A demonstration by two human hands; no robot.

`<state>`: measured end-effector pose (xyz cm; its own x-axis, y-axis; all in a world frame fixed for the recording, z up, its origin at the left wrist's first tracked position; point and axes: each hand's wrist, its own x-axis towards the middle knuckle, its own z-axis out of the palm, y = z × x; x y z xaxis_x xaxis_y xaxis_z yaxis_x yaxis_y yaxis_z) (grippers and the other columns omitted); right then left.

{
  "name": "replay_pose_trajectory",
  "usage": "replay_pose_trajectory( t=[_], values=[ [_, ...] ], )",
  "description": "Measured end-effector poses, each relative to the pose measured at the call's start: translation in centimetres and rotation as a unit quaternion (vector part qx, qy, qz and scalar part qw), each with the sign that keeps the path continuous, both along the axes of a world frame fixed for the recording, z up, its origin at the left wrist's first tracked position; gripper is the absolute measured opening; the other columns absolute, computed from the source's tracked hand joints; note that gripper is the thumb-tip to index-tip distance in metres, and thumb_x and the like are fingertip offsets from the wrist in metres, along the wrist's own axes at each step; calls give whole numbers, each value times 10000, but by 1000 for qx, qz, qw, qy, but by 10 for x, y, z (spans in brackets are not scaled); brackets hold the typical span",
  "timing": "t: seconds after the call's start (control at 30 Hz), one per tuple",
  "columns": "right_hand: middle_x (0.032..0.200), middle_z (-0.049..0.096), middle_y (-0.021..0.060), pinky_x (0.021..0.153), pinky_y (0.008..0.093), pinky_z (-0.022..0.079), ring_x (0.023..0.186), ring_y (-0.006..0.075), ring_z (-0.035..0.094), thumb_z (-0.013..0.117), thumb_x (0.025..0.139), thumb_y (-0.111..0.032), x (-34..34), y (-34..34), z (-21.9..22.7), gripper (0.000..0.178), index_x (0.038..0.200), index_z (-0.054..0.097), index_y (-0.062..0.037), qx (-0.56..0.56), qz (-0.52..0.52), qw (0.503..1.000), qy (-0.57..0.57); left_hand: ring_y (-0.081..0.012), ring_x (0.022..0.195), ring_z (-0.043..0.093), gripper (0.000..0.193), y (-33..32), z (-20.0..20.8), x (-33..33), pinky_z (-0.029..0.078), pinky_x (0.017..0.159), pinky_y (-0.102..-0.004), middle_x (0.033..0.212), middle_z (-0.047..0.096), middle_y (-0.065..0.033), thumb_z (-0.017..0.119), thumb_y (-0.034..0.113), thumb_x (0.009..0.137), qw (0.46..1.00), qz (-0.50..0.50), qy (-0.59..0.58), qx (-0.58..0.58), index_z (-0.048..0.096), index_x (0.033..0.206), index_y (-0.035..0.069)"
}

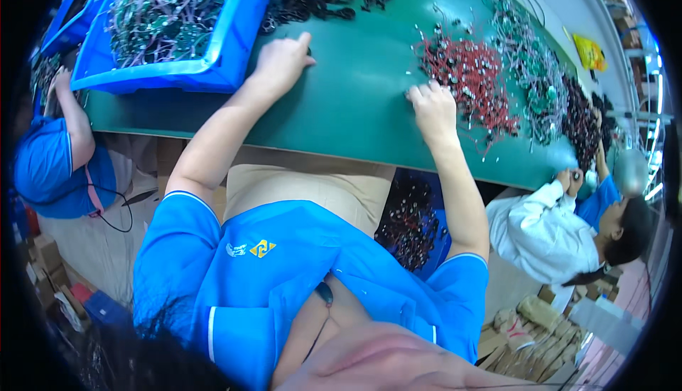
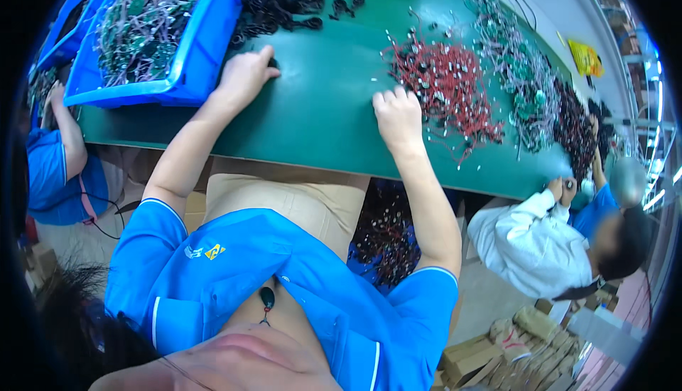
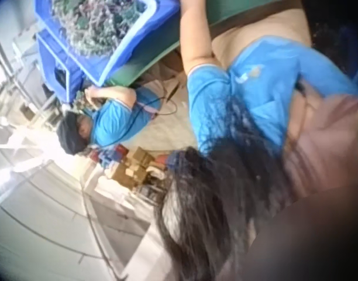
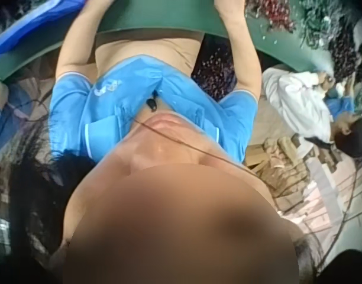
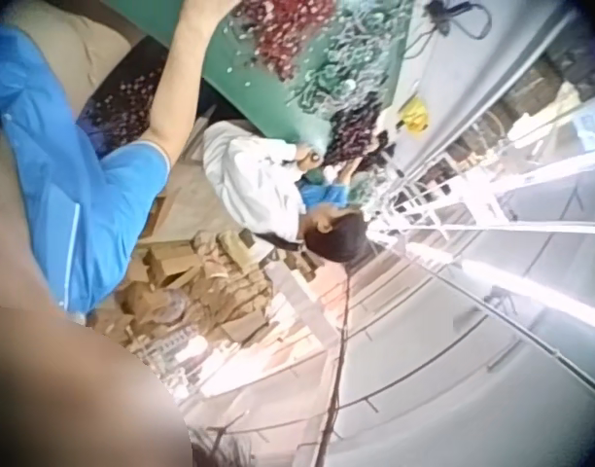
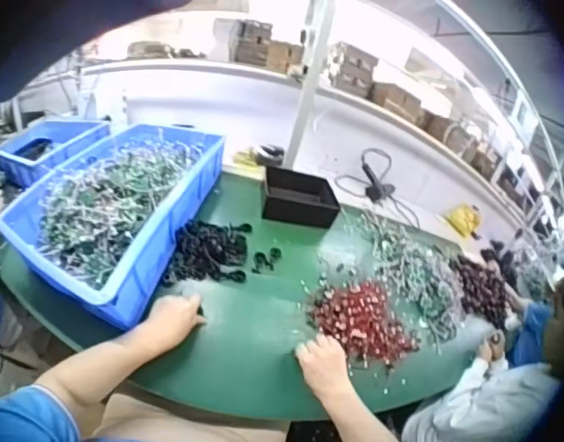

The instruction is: Assembling and inspecting small electronic components with attached wires at a manufacturing workstation.

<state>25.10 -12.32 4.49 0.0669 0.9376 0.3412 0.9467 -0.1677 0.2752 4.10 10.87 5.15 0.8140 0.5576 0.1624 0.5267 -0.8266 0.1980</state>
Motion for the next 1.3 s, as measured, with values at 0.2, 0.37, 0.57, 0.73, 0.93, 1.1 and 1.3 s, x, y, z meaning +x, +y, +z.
replay_pose_trajectory(
  t=[0.2,0.37,0.57,0.73,0.93,1.1,1.3],
  values=[
    [771,594,78,708,372,444,771,248,546,608,756,-176,-43,13,47,86,791,590,-100,-7,39,999,-12,-351,668,637,298,-9,13,-5,507,614,-445,750,641,-176,693,248,795,998,15,37,-38,510,902,38],
    [736,597,82,682,364,447,735,252,562,614,811,-166,-69,29,57,90,848,603,-85,92,111,981,131,-349,694,645,296,-13,13,-12,511,613,-441,743,646,-170,702,261,790,997,-42,-68,-21,524,894,49],
    [714,571,55,606,275,439,659,161,550,557,923,-117,-92,38,50,65,919,581,-57,74,-44,848,524,-290,595,629,248,-31,22,-9,511,558,-397,727,650,-120,724,230,791,950,-31,-161,-266,555,836,53],
    [681,548,31,543,224,408,592,94,508,521,964,-114,-95,46,47,83,950,559,-42,87,-83,701,703,-136,439,523,140,-49,37,-5,414,406,-249,673,615,-56,645,161,888,779,-7,-189,-598,584,858,38],
    [657,532,21,500,209,378,549,74,471,533,964,-109,-100,58,54,97,944,547,-15,105,-44,679,725,-110,437,531,151,-55,30,-7,405,384,-211,686,617,-55,601,179,932,708,34,-246,-661,584,875,41],
    [641,527,13,491,213,371,541,75,461,546,954,-109,-94,60,58,99,927,555,-14,55,-80,717,690,-147,491,593,123,-57,25,0,462,413,-247,719,629,-75,568,147,945,614,41,-283,-736,564,932,25],
    [639,536,6,482,234,360,532,79,445,550,947,-112,-91,73,64,100,908,565,-21,-12,-106,770,629,-161,606,646,121,-53,5,-9,524,528,-251,770,642,-85,531,61,946,602,-31,-357,-714,573,1039,-6]
  ],
)
